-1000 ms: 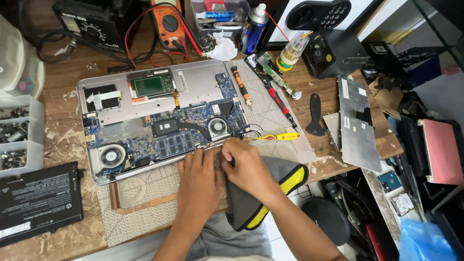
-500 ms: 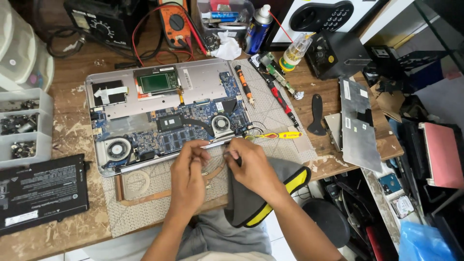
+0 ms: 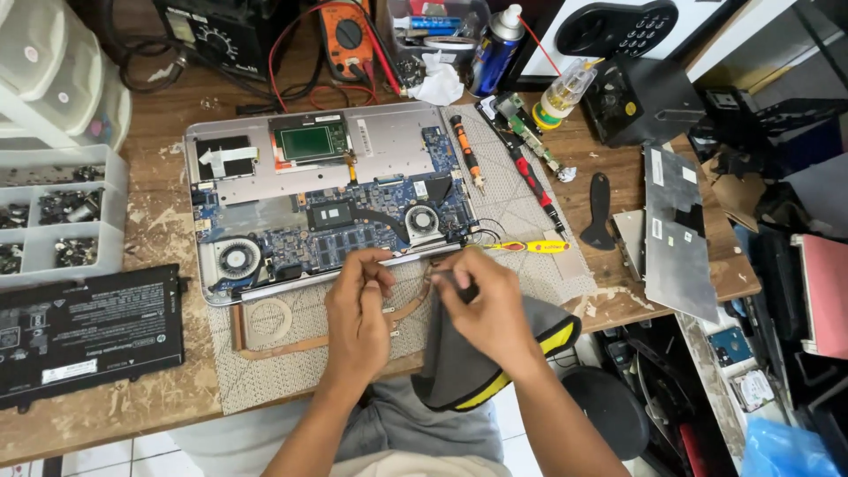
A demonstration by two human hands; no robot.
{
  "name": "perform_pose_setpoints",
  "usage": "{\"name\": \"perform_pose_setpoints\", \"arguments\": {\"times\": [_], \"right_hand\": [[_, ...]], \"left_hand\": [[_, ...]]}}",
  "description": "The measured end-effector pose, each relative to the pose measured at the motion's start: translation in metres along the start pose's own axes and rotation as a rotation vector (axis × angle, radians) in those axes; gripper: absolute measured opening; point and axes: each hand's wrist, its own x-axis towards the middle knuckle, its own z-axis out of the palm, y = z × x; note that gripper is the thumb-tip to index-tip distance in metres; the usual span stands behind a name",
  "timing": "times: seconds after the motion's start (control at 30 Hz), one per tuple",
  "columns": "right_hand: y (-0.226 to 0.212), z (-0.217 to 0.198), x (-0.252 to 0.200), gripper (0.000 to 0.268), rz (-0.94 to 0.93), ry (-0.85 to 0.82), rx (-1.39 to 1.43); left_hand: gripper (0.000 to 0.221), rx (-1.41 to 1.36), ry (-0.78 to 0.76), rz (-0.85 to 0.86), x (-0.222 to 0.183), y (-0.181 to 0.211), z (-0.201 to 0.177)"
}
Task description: Disassembling and repairing internal laptop hardware including the motherboard and battery using a screwdriver.
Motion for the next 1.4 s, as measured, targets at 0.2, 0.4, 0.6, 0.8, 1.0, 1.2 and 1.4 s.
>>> {"name": "perform_pose_setpoints", "arguments": {"times": [0.2,0.4,0.6,0.8,1.0,1.2,1.4], "right_hand": [[0.003,0.008,-0.004,0.040,-0.007,-0.060,-0.008],[0.007,-0.001,0.001,0.038,0.025,-0.233,-0.083],[0.012,0.003,0.002,0.036,0.038,-0.159,-0.083],[0.027,0.000,0.008,0.038,0.013,-0.104,-0.088],[0.025,0.007,0.010,0.037,-0.003,-0.038,-0.163],[0.020,0.007,0.014,0.036,0.019,-0.141,-0.233],[0.014,-0.011,0.012,0.033,0.078,-0.234,-0.243]], "left_hand": [[0.039,0.038,-0.013,0.005,0.001,0.001,0.002],[0.039,0.096,-0.013,0.011,0.001,0.001,0.004],[0.039,0.141,-0.023,0.014,0.002,0.003,0.004],[0.040,0.194,-0.049,0.032,0.002,0.001,0.008],[0.039,0.212,-0.064,0.053,0.002,0.002,0.007],[0.037,0.236,-0.063,0.058,0.001,0.000,0.007],[0.036,0.208,-0.066,0.053,0.000,0.000,0.007]]}}
